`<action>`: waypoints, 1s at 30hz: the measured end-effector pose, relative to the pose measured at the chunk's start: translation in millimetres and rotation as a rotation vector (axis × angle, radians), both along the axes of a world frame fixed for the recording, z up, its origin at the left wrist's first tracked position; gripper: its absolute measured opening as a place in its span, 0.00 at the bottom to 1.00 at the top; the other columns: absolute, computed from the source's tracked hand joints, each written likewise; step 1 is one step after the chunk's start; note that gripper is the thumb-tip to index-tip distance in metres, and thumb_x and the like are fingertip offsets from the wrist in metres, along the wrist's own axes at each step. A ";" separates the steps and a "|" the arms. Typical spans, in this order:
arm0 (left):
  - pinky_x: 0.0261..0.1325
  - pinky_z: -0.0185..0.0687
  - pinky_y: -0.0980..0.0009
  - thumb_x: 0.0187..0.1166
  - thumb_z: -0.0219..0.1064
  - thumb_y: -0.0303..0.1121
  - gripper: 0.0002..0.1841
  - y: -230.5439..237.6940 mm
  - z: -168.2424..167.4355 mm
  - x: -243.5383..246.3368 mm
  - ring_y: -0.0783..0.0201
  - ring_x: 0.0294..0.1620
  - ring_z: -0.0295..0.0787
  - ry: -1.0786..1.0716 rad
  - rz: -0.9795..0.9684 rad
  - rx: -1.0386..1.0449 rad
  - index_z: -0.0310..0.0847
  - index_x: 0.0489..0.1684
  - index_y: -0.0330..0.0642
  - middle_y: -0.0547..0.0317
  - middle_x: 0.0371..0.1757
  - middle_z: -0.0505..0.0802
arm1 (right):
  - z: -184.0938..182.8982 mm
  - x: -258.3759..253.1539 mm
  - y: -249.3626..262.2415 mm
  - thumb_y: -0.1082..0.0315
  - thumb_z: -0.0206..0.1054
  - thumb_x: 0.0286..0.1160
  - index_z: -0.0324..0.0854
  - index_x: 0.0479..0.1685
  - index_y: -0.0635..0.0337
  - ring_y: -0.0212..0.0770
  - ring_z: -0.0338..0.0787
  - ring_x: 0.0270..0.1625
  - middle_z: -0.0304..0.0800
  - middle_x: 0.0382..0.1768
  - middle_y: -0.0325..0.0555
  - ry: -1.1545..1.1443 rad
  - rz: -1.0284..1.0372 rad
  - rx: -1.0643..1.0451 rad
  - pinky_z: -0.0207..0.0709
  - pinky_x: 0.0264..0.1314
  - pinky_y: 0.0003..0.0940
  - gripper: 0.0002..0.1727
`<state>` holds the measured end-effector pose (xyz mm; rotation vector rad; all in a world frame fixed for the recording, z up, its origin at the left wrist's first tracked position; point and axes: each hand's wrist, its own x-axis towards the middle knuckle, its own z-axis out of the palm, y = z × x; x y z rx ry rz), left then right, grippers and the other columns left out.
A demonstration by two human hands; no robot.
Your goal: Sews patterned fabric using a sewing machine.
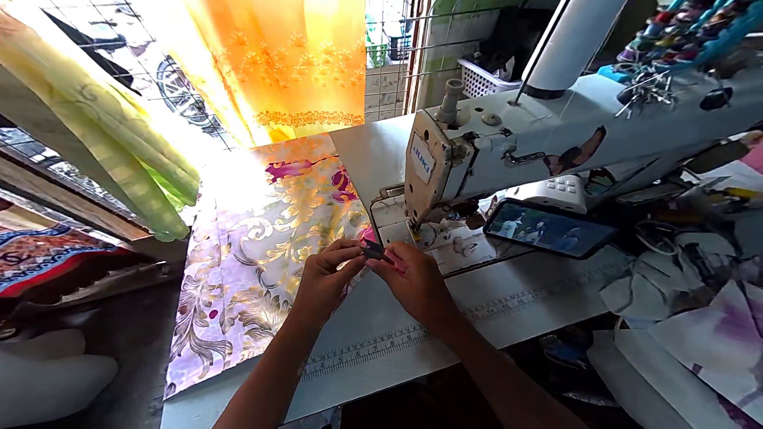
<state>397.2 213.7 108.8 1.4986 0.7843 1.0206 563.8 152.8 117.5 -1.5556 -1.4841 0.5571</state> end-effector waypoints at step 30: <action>0.54 0.85 0.83 0.77 0.65 0.27 0.10 -2.1 -4.7 3.4 0.78 0.52 0.88 0.051 -0.025 0.211 0.95 0.42 0.40 0.69 0.50 0.92 | -4.4 3.7 -5.7 0.57 0.66 0.82 0.87 0.38 0.70 0.46 0.88 0.37 0.89 0.33 0.55 -0.025 0.002 0.081 0.79 0.41 0.40 0.20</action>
